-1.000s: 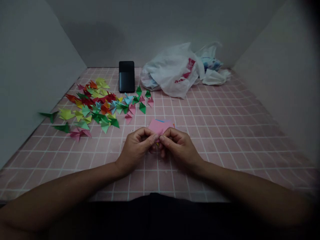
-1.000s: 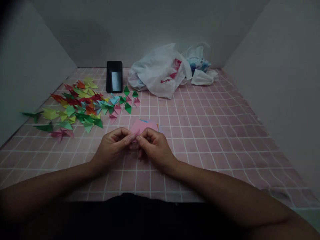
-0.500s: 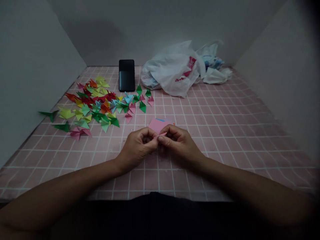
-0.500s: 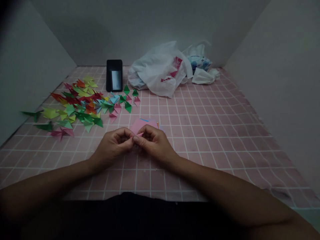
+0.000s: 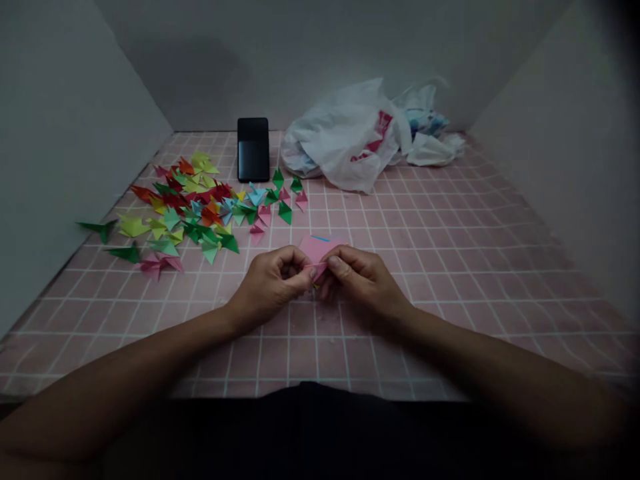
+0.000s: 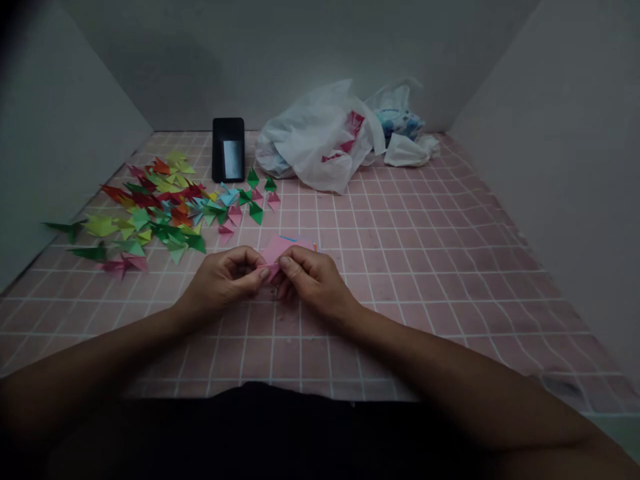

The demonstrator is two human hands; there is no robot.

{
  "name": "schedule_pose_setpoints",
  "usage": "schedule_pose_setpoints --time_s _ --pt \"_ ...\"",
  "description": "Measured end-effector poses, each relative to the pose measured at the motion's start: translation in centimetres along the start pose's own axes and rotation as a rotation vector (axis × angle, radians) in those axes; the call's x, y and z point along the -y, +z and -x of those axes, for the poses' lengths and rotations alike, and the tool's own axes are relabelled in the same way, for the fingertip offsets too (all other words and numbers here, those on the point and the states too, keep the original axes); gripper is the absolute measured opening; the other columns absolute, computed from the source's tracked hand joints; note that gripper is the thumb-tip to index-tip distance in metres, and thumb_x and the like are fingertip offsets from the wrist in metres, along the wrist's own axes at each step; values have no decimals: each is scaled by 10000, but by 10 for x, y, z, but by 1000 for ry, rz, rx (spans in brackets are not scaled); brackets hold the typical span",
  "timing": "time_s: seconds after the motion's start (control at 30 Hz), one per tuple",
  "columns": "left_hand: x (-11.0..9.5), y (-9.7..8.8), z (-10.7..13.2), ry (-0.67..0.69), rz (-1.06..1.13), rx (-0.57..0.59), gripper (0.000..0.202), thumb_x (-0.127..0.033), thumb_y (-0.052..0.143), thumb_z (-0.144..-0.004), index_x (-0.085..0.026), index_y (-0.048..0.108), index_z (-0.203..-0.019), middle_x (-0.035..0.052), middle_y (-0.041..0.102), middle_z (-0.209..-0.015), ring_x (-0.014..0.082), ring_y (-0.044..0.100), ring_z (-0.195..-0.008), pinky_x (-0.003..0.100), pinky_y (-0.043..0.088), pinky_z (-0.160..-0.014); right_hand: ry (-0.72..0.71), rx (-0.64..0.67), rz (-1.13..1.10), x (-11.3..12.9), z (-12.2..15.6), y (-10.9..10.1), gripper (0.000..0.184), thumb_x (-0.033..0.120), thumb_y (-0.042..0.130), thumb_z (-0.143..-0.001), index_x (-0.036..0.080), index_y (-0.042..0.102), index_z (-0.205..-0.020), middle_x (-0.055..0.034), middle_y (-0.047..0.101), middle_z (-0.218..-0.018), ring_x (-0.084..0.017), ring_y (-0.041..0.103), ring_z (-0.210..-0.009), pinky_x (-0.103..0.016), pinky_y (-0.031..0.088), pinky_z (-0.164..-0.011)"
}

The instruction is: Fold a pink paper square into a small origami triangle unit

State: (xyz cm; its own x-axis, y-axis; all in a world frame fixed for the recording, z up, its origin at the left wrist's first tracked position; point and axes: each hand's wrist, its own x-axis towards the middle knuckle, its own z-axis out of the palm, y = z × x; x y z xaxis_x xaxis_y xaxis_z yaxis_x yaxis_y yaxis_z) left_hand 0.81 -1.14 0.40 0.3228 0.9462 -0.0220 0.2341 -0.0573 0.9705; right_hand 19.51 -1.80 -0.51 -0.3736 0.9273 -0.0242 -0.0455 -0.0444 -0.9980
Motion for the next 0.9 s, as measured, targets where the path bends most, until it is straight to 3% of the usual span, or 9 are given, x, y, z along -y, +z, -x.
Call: schedule_pose_setpoints --time_s 0.13,0.43,0.6,0.9 --pt "0 -2 0 -32 42 54 186 -316 692 -815 -151 628 -760 -16 613 -673 79 527 -555 188 413 -502 -18 -20 -17 0 0 0 222 355 691 -883 167 641 -775 4 668 -650 -113 630 -544 -245 498 -550" --pt "2 -4 -4 -89 295 125 361 -469 620 -900 -143 648 -749 18 664 -678 114 632 -607 222 521 -605 43 -120 -172 -2 -1 1 295 407 758 -835 160 629 -738 0 697 -693 -97 626 -494 -229 516 -488" --pt "5 -1 -1 -115 250 147 279 -410 743 -807 -144 658 -791 3 649 -681 106 598 -603 217 493 -593 18 -103 -140 -4 0 3 270 377 736 -857 162 633 -733 12 673 -625 -97 627 -503 -227 511 -518" --pt "3 -5 -4 -13 143 80 247 -393 677 -861 -152 637 -821 -8 628 -672 99 558 -581 212 470 -565 70 -38 -215 -5 -1 2 231 327 747 -843 163 612 -750 16 672 -680 -92 628 -491 -218 486 -492"
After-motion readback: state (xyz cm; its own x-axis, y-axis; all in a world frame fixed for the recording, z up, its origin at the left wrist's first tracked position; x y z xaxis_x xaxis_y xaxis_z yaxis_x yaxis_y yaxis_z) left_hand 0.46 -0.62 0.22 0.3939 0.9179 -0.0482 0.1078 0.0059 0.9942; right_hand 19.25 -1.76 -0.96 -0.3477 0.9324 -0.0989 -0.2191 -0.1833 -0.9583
